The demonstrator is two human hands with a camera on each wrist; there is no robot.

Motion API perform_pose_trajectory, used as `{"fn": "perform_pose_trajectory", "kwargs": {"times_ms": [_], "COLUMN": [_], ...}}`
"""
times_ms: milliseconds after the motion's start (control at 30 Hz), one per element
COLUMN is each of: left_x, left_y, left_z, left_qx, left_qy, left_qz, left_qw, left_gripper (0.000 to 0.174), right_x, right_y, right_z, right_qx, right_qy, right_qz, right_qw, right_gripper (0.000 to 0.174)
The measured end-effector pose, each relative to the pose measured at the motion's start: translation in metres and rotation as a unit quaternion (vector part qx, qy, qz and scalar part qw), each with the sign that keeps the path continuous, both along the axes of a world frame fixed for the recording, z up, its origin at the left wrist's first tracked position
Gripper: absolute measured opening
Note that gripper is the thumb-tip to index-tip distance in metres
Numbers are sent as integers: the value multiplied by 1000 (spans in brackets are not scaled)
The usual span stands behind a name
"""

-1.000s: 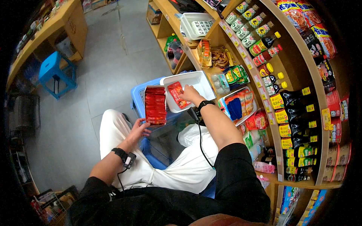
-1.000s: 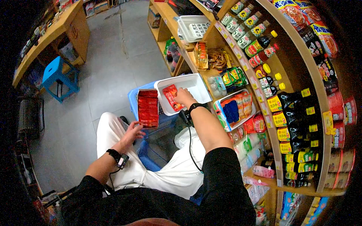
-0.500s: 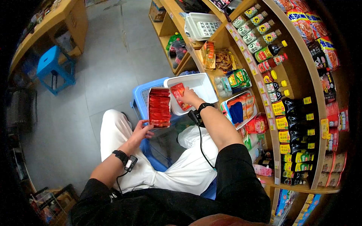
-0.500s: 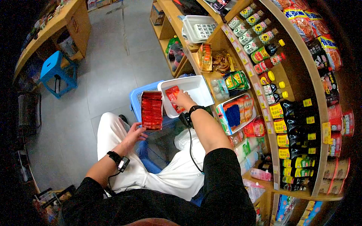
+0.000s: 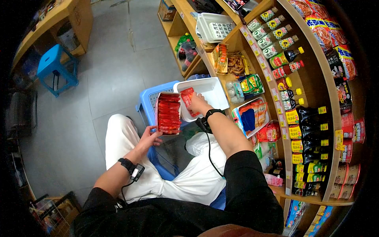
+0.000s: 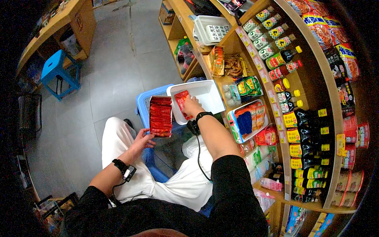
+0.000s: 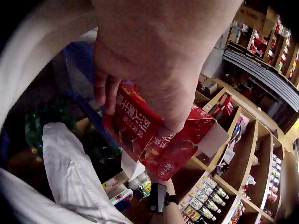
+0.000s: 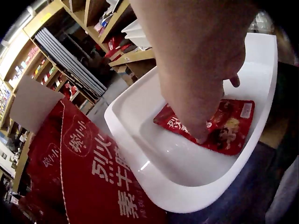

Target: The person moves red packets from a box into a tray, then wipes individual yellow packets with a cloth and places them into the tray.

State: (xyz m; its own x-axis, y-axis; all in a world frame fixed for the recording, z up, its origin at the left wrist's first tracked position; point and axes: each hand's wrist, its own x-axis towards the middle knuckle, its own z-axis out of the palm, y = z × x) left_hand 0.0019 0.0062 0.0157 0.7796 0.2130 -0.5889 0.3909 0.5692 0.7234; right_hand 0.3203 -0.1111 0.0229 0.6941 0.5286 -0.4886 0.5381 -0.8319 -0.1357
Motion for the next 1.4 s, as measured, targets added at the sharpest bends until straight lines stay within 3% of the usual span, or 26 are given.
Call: {"fn": "perform_pose_trajectory", "kwargs": {"times_ms": [300, 400, 467, 500, 567, 600, 667, 800, 867, 1000, 1200, 1400], "left_x": [-1, -1, -1, -1, -2, -2, -2, -3, -3, -3, -4, -4], "left_y": [0, 1, 1, 0, 0, -1, -1, -1, 0, 1, 0, 1], "left_z": [0, 8, 12, 13, 11, 11, 11, 7, 2, -2, -3, -11], "left_qx": [7, 13, 16, 19, 17, 13, 17, 14, 11, 5, 23, 23], "left_qy": [0, 6, 10, 14, 9, 6, 5, 4, -4, -10, -22, -30], "left_qz": [-7, -22, -24, -26, -17, -7, -5, -1, -5, -6, -10, -13], "left_qw": [1000, 1000, 1000, 999, 1000, 1000, 1000, 1000, 1000, 1000, 999, 999], "left_gripper": [73, 68, 69, 70, 72, 74, 73, 72, 71, 70, 68, 67], "right_x": [-1, 3, 16, 21, 29, 31, 34, 37, 36, 26, 18, 7], "right_y": [6, 1, -5, -6, -7, -8, -10, -11, -13, -20, -28, -33], "right_z": [9, 14, -3, -3, -3, -4, -5, -3, 5, 39, 65, 83], "right_qx": [-19, 12, 102, 104, 176, 178, 215, 239, 296, 348, 449, 456], "right_qy": [-33, -19, -13, -13, 8, 7, 124, 101, 116, 97, 176, 153], "right_qz": [22, 26, 33, 32, 51, 50, -11, -23, -81, -90, -175, -172], "right_qw": [999, 999, 994, 994, 983, 983, 969, 965, 945, 928, 858, 860], "right_gripper": [97, 83, 64, 64, 39, 39, 27, 24, 32, 34, 34, 39]}}
